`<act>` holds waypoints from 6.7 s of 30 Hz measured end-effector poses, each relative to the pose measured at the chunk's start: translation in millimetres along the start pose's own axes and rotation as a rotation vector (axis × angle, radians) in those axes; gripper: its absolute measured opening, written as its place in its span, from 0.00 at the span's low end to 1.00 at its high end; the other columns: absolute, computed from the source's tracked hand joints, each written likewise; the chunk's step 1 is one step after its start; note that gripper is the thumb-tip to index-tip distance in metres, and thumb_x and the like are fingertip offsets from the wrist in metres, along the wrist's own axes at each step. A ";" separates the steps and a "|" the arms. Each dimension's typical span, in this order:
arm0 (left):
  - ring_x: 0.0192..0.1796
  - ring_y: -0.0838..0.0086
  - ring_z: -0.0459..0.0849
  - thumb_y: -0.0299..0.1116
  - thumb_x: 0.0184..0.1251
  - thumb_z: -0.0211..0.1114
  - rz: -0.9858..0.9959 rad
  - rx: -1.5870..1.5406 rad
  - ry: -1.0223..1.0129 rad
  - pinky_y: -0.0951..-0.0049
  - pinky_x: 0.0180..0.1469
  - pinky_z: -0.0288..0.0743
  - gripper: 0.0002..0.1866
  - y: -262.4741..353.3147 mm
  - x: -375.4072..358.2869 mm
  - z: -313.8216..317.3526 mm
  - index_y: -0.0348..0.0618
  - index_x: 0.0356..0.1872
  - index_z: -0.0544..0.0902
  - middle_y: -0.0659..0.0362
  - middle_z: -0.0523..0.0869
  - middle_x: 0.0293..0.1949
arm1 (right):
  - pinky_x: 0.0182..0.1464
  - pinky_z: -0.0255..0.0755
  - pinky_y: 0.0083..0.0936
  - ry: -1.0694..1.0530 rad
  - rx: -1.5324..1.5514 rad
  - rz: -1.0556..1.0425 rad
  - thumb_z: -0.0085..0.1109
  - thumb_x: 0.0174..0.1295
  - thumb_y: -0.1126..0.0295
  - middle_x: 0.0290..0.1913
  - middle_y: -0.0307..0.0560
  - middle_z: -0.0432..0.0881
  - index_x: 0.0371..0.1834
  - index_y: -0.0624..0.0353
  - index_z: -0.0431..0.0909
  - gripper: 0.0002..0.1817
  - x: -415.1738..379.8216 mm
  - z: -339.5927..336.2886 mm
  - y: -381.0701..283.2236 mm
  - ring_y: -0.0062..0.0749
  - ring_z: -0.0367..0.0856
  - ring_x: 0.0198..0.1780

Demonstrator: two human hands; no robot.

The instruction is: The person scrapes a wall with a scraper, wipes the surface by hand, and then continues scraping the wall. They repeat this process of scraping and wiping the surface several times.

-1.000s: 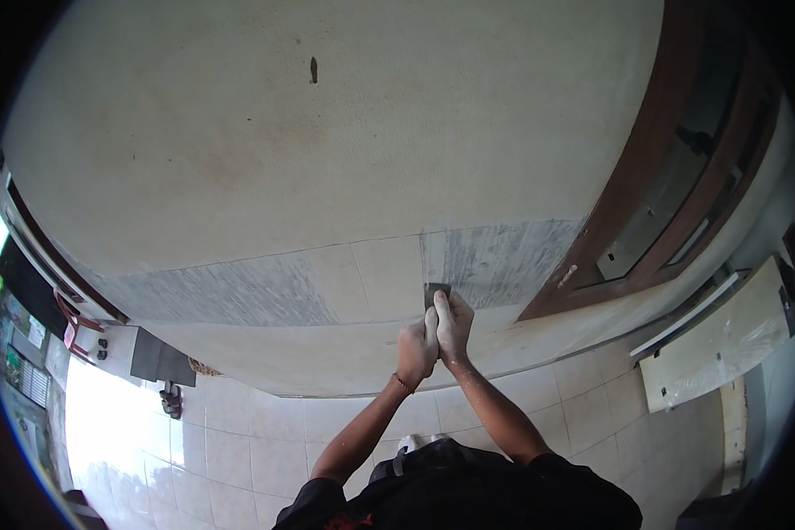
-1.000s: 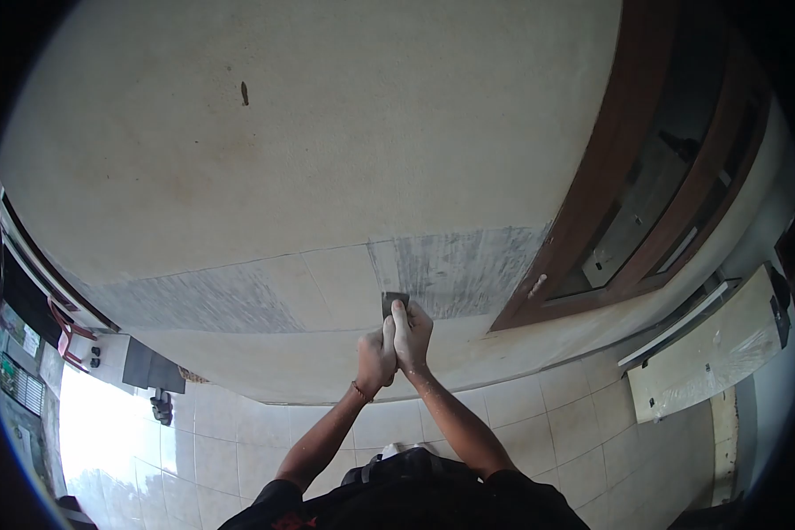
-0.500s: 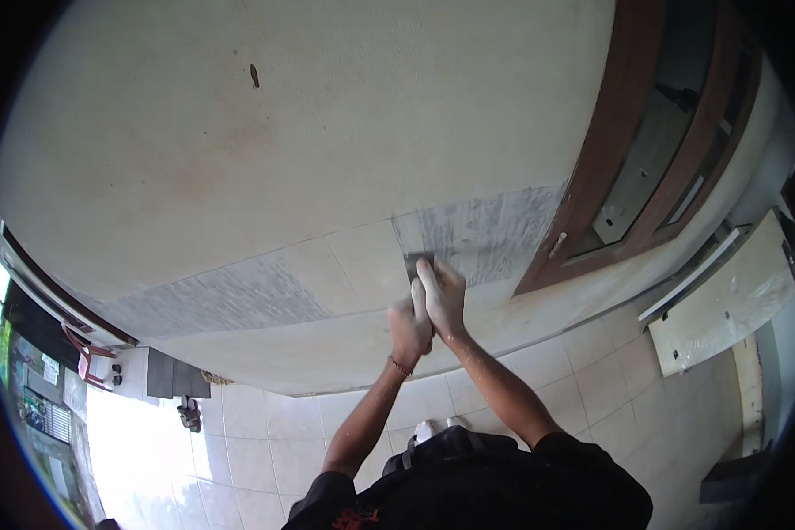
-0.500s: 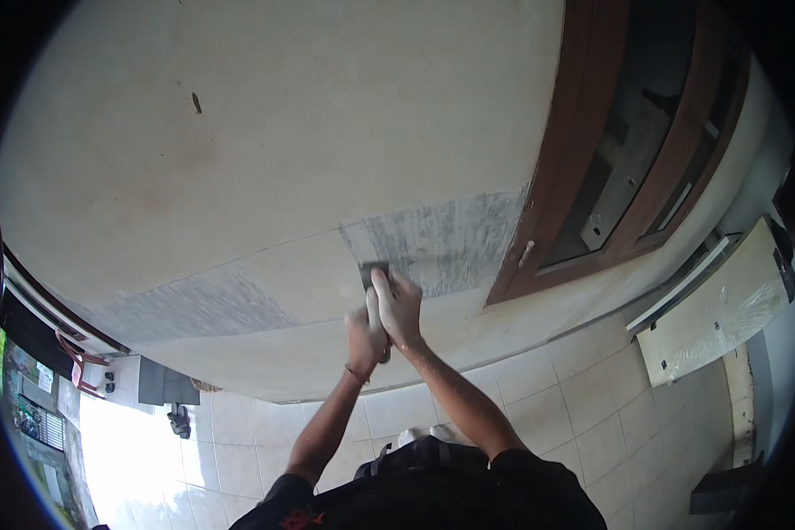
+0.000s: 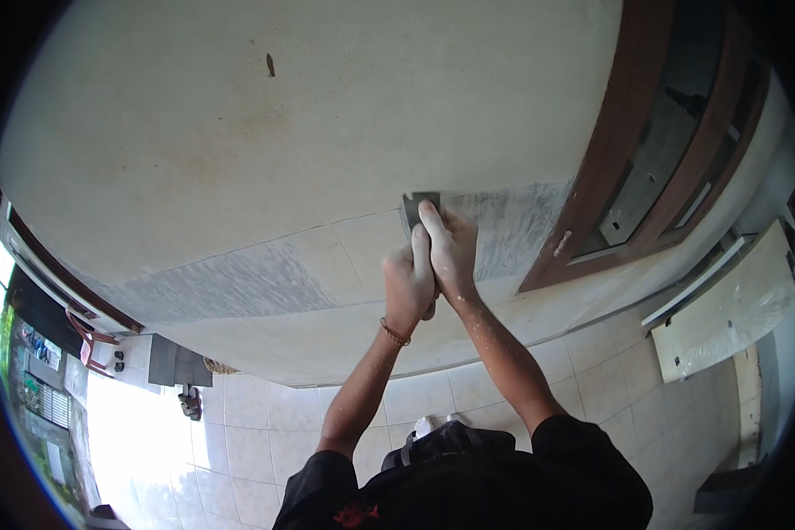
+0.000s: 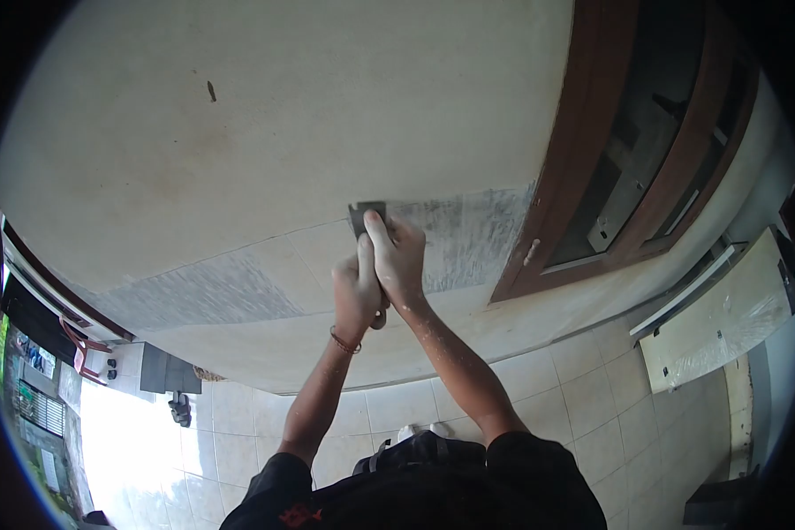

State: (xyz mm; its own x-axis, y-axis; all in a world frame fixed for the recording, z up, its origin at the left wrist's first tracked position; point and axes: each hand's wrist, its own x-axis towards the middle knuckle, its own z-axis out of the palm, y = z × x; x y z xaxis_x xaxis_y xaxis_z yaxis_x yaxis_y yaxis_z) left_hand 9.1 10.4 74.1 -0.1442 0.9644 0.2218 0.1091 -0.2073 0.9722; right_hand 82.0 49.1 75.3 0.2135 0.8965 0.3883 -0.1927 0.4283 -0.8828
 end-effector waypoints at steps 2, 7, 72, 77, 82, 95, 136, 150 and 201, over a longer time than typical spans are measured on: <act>0.12 0.77 0.75 0.48 0.80 0.47 0.005 0.017 -0.002 0.70 0.15 0.66 0.33 -6.3 -2.2 2.3 0.30 0.17 0.76 0.58 0.73 0.09 | 0.23 0.56 0.23 -0.003 0.015 0.003 0.59 0.69 0.66 0.17 0.31 0.64 0.18 0.62 0.65 0.22 3.6 -1.1 -0.4 0.14 0.59 0.23; 0.15 0.68 0.77 0.50 0.78 0.46 -0.008 0.192 0.093 0.58 0.23 0.69 0.34 -131.4 -35.4 18.5 0.25 0.23 0.79 0.46 0.72 0.10 | 0.24 0.57 0.24 0.044 -0.030 0.128 0.58 0.69 0.66 0.17 0.33 0.65 0.18 0.63 0.67 0.22 -54.9 -40.1 113.4 0.14 0.61 0.24; 0.75 0.49 0.58 0.57 0.67 0.57 0.442 1.279 0.061 0.32 0.73 0.32 0.41 -236.4 -34.2 39.2 0.29 0.68 0.66 0.39 0.68 0.68 | 0.31 0.83 0.33 0.069 0.269 1.249 0.56 0.68 0.66 0.26 0.37 0.70 0.36 0.52 0.71 0.06 -216.8 -270.7 216.4 0.24 0.75 0.25; 0.77 0.47 0.51 0.58 0.68 0.56 0.449 1.326 0.178 0.31 0.71 0.25 0.42 -261.4 -45.7 42.1 0.30 0.69 0.65 0.40 0.63 0.72 | 0.34 0.82 0.32 0.038 0.148 1.206 0.55 0.68 0.66 0.27 0.35 0.71 0.36 0.52 0.72 0.05 -197.8 -242.8 205.7 0.22 0.75 0.27; 0.80 0.47 0.35 0.58 0.69 0.56 0.527 1.384 0.300 0.31 0.71 0.18 0.40 -236.4 -22.7 38.6 0.34 0.70 0.65 0.39 0.54 0.75 | 0.32 0.84 0.30 -0.008 0.054 1.055 0.57 0.68 0.67 0.26 0.37 0.72 0.37 0.56 0.75 0.06 -164.9 -210.8 188.4 0.21 0.76 0.26; 0.74 0.35 0.15 0.54 0.70 0.57 0.393 1.317 0.341 0.30 0.66 0.09 0.29 -253.6 -46.0 35.7 0.62 0.71 0.70 0.31 0.35 0.76 | 0.27 0.70 0.17 -0.050 -0.021 0.639 0.60 0.68 0.67 0.28 0.33 0.74 0.35 0.58 0.74 0.08 -108.1 -156.7 166.7 0.15 0.71 0.25; 0.31 0.88 0.67 0.31 0.76 0.57 -0.062 -0.397 0.137 0.82 0.31 0.65 0.12 -193.4 -36.6 37.3 0.39 0.29 0.71 0.67 0.74 0.25 | 0.29 0.63 0.15 0.022 0.061 0.162 0.54 0.72 0.72 0.27 0.33 0.73 0.31 0.61 0.69 0.10 -80.8 -67.7 168.9 0.11 0.68 0.28; 0.33 0.88 0.70 0.30 0.76 0.57 -0.028 -0.306 0.130 0.82 0.33 0.67 0.11 -240.1 -46.4 40.0 0.39 0.31 0.72 0.68 0.76 0.28 | 0.28 0.63 0.15 0.088 0.127 0.191 0.53 0.72 0.72 0.22 0.31 0.72 0.29 0.59 0.68 0.11 -102.1 -77.7 215.5 0.10 0.69 0.27; 0.35 0.87 0.75 0.35 0.76 0.57 0.060 -0.316 0.158 0.82 0.37 0.71 0.13 -105.7 -13.6 37.0 0.38 0.32 0.75 0.63 0.81 0.31 | 0.27 0.64 0.15 0.031 0.061 0.075 0.57 0.70 0.70 0.22 0.34 0.75 0.26 0.62 0.70 0.14 -45.3 -49.4 97.9 0.11 0.70 0.25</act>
State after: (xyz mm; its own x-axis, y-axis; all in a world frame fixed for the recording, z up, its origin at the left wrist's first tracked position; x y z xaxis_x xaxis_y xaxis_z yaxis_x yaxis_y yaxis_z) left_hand 35.9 25.3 -34.5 -0.2995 0.9167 0.2645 -0.1838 -0.3275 0.9268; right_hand 100.8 44.8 -41.7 0.2258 0.9226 0.3127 -0.2672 0.3673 -0.8909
